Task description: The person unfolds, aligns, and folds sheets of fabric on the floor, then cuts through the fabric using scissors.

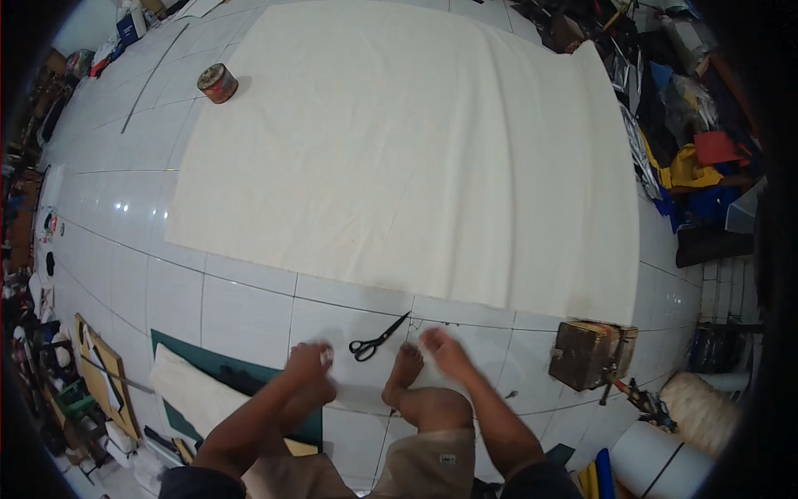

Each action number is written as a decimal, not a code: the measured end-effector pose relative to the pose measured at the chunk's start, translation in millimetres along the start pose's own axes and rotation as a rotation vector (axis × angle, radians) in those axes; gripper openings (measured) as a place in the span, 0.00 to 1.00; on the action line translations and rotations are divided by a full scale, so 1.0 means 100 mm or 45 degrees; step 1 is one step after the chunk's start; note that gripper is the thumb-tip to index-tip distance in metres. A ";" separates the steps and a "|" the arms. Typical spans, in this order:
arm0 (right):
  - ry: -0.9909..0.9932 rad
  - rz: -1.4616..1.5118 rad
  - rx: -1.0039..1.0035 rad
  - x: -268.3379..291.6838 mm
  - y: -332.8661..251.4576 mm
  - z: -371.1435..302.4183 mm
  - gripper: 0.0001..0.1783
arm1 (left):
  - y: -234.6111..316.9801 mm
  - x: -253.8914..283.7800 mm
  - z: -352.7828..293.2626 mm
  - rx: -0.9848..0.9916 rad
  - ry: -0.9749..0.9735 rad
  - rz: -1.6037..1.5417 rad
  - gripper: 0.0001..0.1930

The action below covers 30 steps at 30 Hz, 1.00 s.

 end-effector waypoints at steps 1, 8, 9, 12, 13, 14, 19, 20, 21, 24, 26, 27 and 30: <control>0.155 -0.008 -0.167 0.29 0.37 0.30 0.20 | 0.15 0.15 0.42 0.138 0.294 -0.304 0.17; 0.717 -1.017 -0.185 0.75 1.91 1.76 0.37 | -0.24 -0.61 2.05 -0.066 0.776 0.022 0.27; 0.781 -1.152 -0.198 0.86 2.08 1.81 0.38 | -0.20 -0.67 2.23 -0.035 0.846 0.119 0.27; 0.805 -1.239 -0.432 1.00 2.40 1.83 0.39 | -0.23 -0.80 2.42 0.125 0.838 0.186 0.25; 0.790 -1.192 -0.403 0.93 2.44 1.83 0.39 | -0.35 -0.84 2.40 0.163 0.796 0.200 0.25; 0.814 -1.153 -0.369 0.95 2.44 1.84 0.39 | -0.42 -0.84 2.45 0.126 0.828 0.133 0.25; 1.121 -1.133 -0.194 0.92 2.50 1.75 0.36 | -0.37 -0.96 2.57 0.039 0.906 0.054 0.25; 1.292 -1.098 -0.040 0.89 2.46 1.72 0.34 | -0.36 -0.97 2.58 0.031 0.926 0.051 0.26; 1.154 -1.046 -0.009 0.74 2.45 1.67 0.31 | -0.34 -0.98 2.57 0.025 0.948 0.048 0.26; 0.585 -0.724 0.407 -0.39 2.16 1.40 0.27 | -0.41 -0.97 2.48 0.077 1.072 0.061 0.27; 0.085 -0.709 0.559 -1.16 1.73 1.07 0.25 | -0.56 -1.00 2.40 0.103 1.097 0.142 0.27; 0.020 -0.721 0.661 -1.28 1.60 0.95 0.25 | -0.56 -1.03 2.43 0.132 1.127 0.232 0.27; -0.005 -0.829 0.689 -1.34 1.92 0.88 0.21 | -0.28 -1.03 2.57 0.053 1.094 0.052 0.25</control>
Point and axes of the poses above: each hand's wrist, its own z-axis towards the middle knuckle, its own x-axis out of the back of the hand, y = z × x, the point moved 1 cm from there along z, towards the middle knuckle
